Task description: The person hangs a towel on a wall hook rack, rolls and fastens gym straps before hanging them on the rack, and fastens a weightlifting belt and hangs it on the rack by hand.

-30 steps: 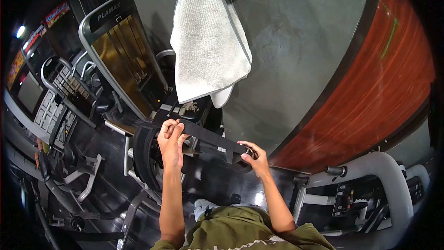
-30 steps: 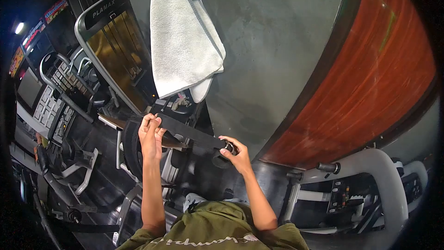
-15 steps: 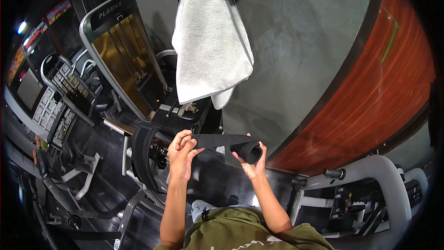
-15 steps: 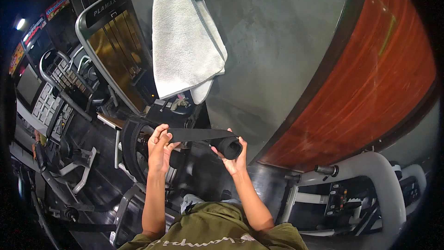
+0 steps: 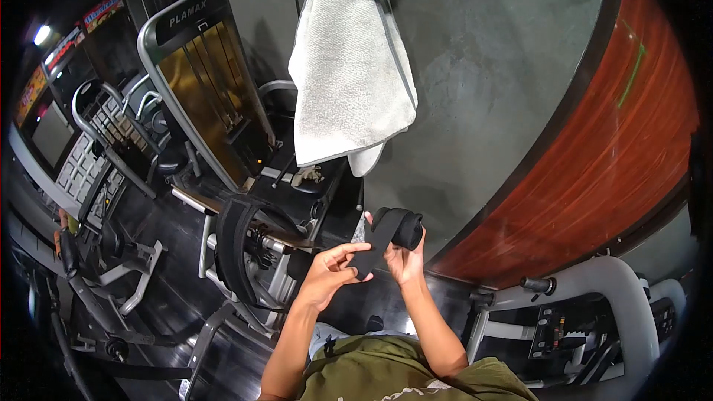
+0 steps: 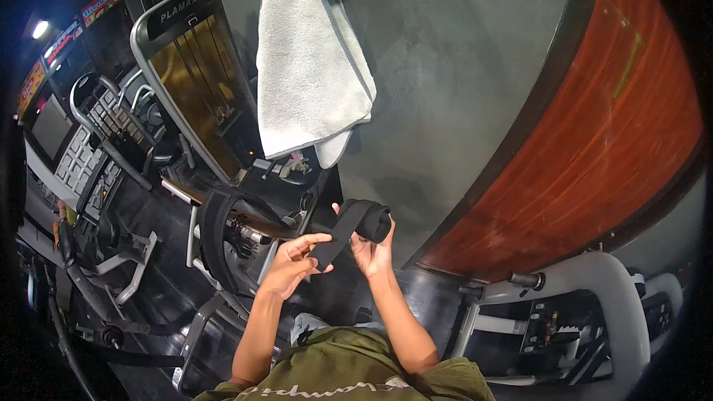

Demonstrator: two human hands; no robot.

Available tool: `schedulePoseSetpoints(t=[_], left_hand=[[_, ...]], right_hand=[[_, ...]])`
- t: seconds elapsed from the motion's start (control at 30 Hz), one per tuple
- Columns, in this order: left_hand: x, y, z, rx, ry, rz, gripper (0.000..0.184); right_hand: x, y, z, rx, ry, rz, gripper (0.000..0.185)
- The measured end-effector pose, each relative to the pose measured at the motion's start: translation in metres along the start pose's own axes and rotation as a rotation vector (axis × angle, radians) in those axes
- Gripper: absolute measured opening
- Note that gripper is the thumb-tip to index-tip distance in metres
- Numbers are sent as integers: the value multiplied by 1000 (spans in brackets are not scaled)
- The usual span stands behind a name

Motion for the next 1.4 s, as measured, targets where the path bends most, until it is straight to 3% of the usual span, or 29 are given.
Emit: schedulePoseSetpoints(t=[0.13,0.2,0.27,0.33,0.53,0.73,0.9,1.03,1.17,1.3,1.4], left_hand=[[-6,0,2,-21,-50,18,47],[-17,-10,5,-100,-92,29,45],[-22,-12,8,-115,-90,117,42],[-22,-7,9,-80,-26,206,34],[-26,-14,14,26,135,241,16],[-20,-18,24,87,247,240,16],[-15,-29,30,144,251,181,18],[-12,-32,33,167,237,194,20],[-9,-26,35,133,248,249,16],[-17,-41,46,116,326,298,18],[-18,-40,49,105,368,167,28]], right_hand=[[9,3,1,83,41,28,72],[16,4,0,44,39,-222,71],[22,7,-1,94,65,-220,67],[27,13,-1,155,60,-437,73],[29,15,-4,224,144,-471,68],[44,8,-18,483,292,-752,63],[50,8,-25,570,152,-1072,73],[43,6,-26,409,116,-1145,70],[44,24,-25,411,108,-1291,59],[37,21,-22,385,95,-1353,57],[36,26,-24,417,95,-1313,63]])
Point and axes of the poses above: each hand's wrist, its own z-axis towards the middle knuckle, its own y-axis out of the palm, x = y × z, the point moved 2 cm from there along z, towards the middle knuckle, and after that the axes turned 15 degrees about -z, right-handed, at the moved point
